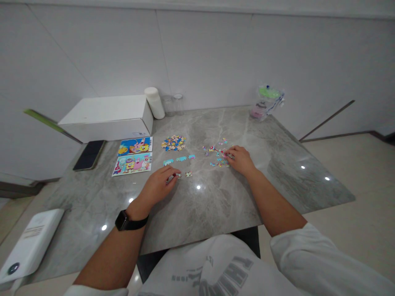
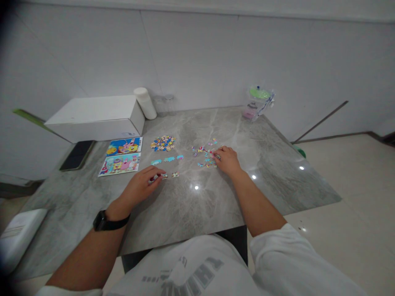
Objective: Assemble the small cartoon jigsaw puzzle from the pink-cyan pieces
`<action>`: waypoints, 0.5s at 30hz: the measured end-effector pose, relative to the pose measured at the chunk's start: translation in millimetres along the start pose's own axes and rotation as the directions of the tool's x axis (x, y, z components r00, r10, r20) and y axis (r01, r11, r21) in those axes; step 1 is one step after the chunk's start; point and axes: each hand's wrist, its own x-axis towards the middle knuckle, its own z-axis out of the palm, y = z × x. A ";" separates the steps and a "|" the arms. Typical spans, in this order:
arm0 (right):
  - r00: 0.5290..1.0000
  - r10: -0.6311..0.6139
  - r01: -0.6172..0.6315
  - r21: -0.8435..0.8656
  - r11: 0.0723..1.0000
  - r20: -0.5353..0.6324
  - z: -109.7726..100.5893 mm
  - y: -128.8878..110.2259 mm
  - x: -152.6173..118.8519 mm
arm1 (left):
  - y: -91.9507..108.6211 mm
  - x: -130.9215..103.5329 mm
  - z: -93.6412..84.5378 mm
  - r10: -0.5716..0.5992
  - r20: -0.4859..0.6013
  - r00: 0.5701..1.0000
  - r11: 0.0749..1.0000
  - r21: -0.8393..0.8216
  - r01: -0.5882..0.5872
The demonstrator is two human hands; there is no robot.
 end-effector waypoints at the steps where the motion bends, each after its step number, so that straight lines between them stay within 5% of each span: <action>1: 1.000 0.005 -0.005 -0.006 1.000 -0.002 1.3 -1.2 0.7 | -0.1 -0.3 0.2 -0.001 0.004 1.000 1.000 0.001 0.001; 9: 0.999 0.019 -0.018 0.037 0.999 -0.044 3.3 -3.4 3.1 | -1.9 -0.5 1.1 0.008 0.004 1.000 1.000 0.017 -0.008; 15: 0.970 0.148 -0.142 0.042 0.989 -0.195 -10.3 20.5 4.4 | -0.2 0.2 0.1 0.013 0.007 1.000 1.000 0.011 -0.013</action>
